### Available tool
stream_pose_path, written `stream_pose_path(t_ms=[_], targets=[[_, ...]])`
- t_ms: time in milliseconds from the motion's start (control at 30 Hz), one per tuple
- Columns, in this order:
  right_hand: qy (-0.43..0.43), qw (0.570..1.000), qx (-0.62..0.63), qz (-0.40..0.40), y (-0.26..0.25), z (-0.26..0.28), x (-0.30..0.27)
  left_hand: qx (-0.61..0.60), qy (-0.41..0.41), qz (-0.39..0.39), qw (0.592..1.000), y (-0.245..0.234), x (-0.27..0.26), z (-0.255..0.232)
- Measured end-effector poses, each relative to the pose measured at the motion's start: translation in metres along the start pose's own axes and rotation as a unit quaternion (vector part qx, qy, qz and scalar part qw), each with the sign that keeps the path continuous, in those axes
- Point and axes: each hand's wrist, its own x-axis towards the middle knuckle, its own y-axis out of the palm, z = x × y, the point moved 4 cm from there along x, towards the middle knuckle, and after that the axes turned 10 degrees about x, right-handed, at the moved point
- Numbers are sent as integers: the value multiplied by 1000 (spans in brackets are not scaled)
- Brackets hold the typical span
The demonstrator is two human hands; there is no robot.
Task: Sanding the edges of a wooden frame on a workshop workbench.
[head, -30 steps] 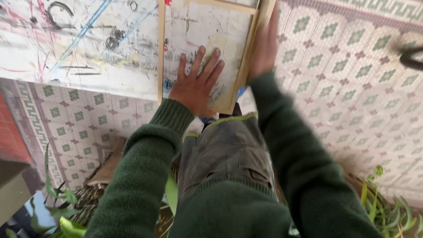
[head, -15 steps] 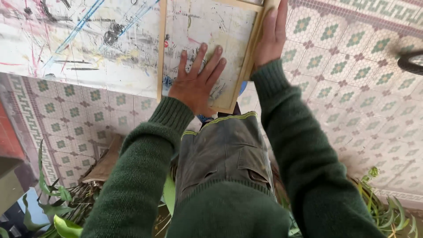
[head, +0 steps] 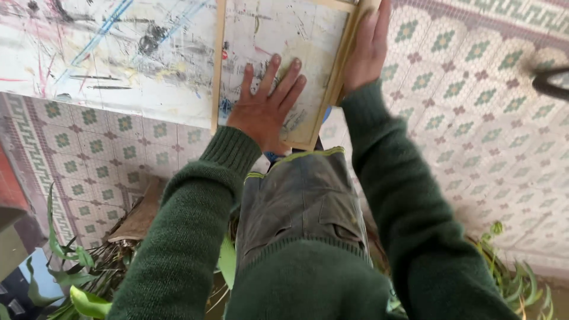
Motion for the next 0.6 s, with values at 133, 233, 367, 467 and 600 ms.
stream_pose_path(t_ms=[133, 233, 367, 467, 600], targets=[[48, 991, -127, -9, 15, 18, -130, 30, 10, -22, 999, 9, -2, 3], [100, 989, -105, 2, 4, -3, -165, 51, 22, -55, 997, 14, 1, 3], [-22, 992, -126, -6, -15, -20, -40, 58, 16, -15, 998, 6, -3, -3], [-21, 999, -43, -14, -1, -6, -9, 38, 10, 3, 999, 6, 0, 1], [70, 994, -80, -28, 25, 16, -146, 31, 16, -129, 991, 33, 4, 3]])
